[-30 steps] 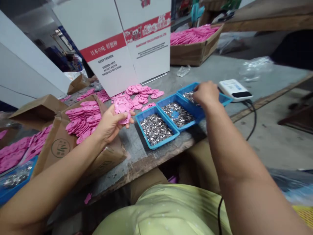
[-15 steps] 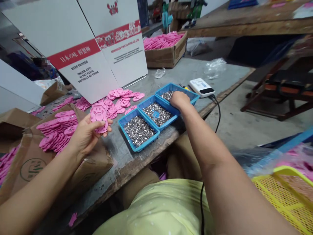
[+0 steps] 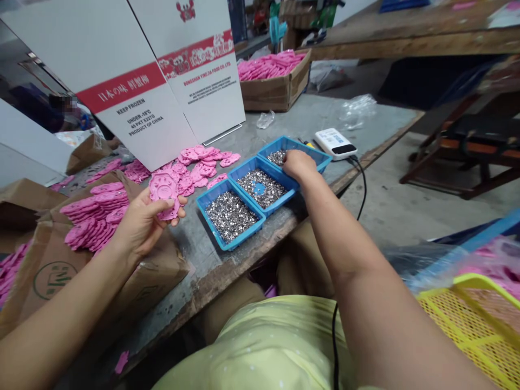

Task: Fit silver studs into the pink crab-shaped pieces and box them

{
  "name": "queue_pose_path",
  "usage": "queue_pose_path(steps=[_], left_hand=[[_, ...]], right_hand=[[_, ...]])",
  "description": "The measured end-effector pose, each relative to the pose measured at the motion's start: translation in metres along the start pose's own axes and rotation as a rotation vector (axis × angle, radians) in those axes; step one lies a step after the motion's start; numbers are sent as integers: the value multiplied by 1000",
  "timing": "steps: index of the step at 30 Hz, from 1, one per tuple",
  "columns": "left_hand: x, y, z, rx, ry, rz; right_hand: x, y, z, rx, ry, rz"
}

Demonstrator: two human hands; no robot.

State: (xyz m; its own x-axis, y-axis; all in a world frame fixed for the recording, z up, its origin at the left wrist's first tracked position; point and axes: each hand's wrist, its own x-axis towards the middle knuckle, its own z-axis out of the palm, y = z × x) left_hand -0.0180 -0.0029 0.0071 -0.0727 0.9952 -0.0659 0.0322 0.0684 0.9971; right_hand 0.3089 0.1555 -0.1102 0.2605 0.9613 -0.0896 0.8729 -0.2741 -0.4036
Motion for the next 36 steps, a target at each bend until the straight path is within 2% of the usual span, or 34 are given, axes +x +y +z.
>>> queue_pose_path(steps=[4,12,23,28,32,34,36], left_hand=[[-1,1,1,2,7,0],[-1,2,3,1,18,-14],[-2,3,4,-5,32,-8],[-1,1,2,-5,13,3],[-1,-1,2,-14,11,-7],[-1,-2,1,-20,-2,-16],[-1,-3,1,-30,-20,-32]], right_hand=[[0,0,0,19,-21,21],[-6,2,-2,80,77,-10],[-6,5,-3,202,140,-10],[1,12,5,559,270,25],[-7,-1,7,918,344,-52],[-24,-19,5,1096,284,-152],[-48,-43,3,1248,158,-278]])
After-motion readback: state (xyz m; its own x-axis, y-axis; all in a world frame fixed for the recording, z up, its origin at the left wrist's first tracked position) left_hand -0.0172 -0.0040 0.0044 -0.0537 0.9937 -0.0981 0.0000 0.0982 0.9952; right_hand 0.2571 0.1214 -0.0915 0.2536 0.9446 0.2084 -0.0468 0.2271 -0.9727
